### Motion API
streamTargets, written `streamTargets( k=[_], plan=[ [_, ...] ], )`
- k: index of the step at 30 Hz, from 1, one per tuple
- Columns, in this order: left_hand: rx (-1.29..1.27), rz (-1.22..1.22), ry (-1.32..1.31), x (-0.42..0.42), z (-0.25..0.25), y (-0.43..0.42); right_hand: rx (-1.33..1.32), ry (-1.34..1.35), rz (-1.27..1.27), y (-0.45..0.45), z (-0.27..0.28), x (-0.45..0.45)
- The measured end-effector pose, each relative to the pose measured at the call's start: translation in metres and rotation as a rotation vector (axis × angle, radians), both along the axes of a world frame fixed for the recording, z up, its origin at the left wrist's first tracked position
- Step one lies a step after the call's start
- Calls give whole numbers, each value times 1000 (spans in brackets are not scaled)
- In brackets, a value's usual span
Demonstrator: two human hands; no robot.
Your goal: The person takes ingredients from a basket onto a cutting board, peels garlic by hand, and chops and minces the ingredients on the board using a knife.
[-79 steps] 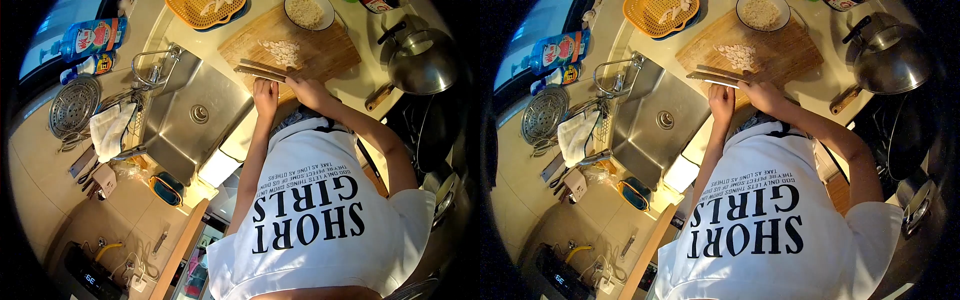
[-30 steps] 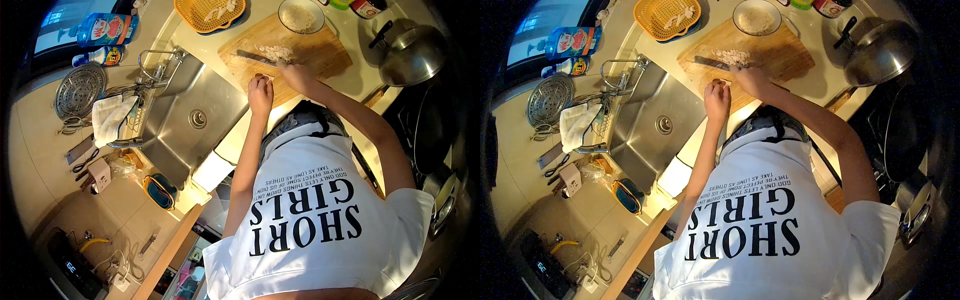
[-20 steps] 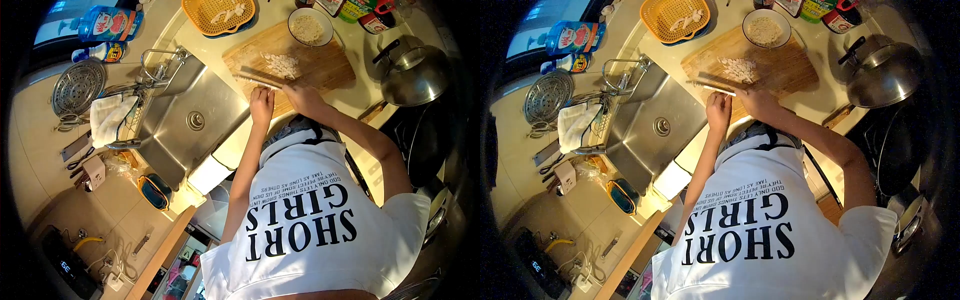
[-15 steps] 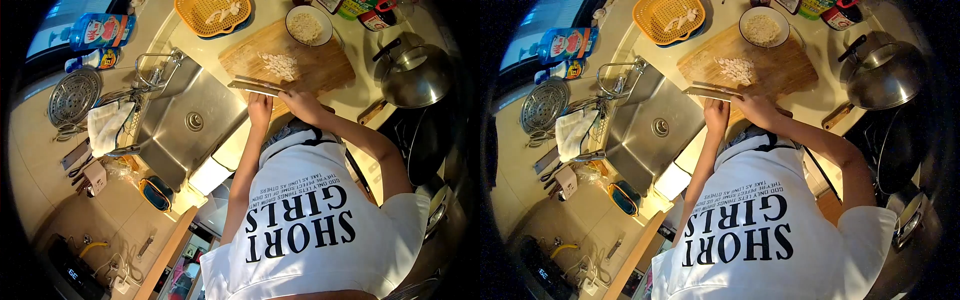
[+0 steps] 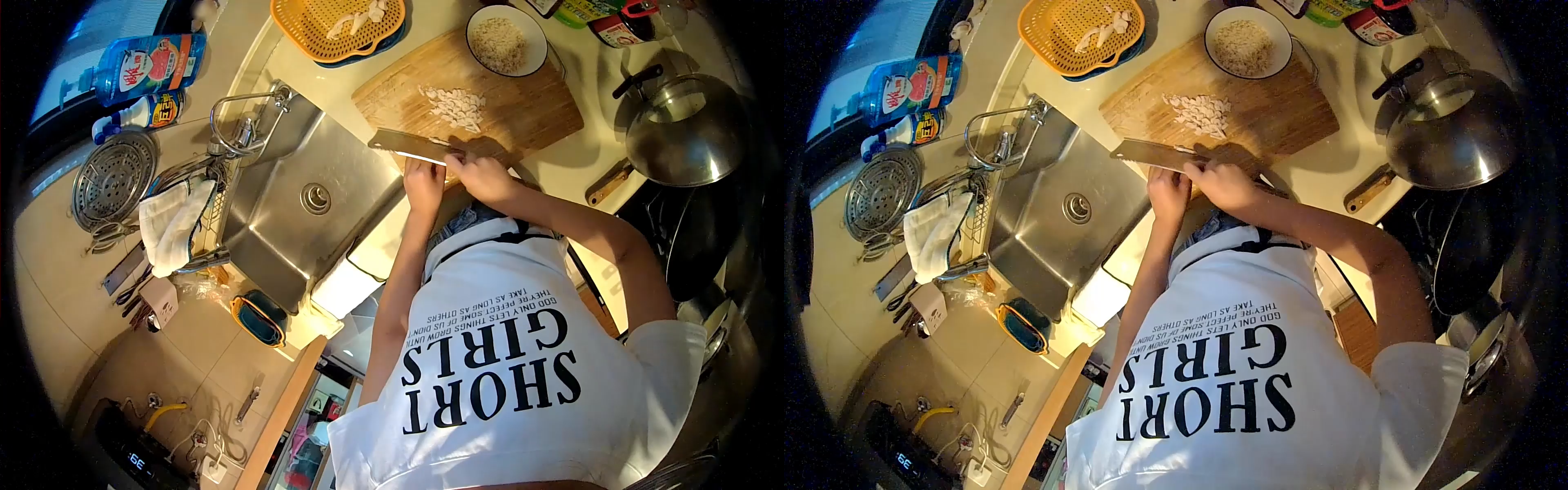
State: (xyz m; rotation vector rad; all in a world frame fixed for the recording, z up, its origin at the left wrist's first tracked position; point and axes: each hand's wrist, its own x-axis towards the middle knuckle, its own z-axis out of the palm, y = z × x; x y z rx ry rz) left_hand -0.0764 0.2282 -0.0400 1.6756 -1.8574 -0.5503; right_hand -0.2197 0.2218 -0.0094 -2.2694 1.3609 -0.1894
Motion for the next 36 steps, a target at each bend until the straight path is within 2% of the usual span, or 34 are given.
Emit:
streamTargets(
  k=[4, 5, 8, 11, 14, 17, 19, 20, 22, 27, 32, 36],
  plan=[
    [50, 0, -33, 1, 5, 1, -49, -200, 33, -29, -6, 25],
    [48, -1, -36, 0, 5, 0, -53, -204, 32, -32, -7, 23],
    [-3, 14, -8, -4, 4, -1, 177, -138, -55, -41, 9, 0],
    [-53, 13, 10, -3, 6, -1, 182, -106, -71, -40, -7, -26],
    [-18, 9, 48, 0, 6, 1, 199, -20, -160, -39, 16, -25],
    [37, -8, 11, 3, 5, 1, 148, -131, -93, -26, 17, -20],
    [-162, -26, 33, 2, 4, -4, 138, -136, -59, -19, 17, -17],
    [-160, -29, 34, 1, 4, -2, 130, -139, -18, -16, 16, -16],
    [6, 53, 98, 0, 8, 1, 161, -107, -34, -10, 15, -14],
    [-12, 42, 69, 1, 5, 2, 216, -61, -17, -9, 19, -16],
    [-31, 10, 30, 1, 7, 1, 116, -17, 6, -3, 18, -12],
    [80, 42, 32, 5, 6, 2, 49, 13, 34, -2, 6, -1]
  ],
)
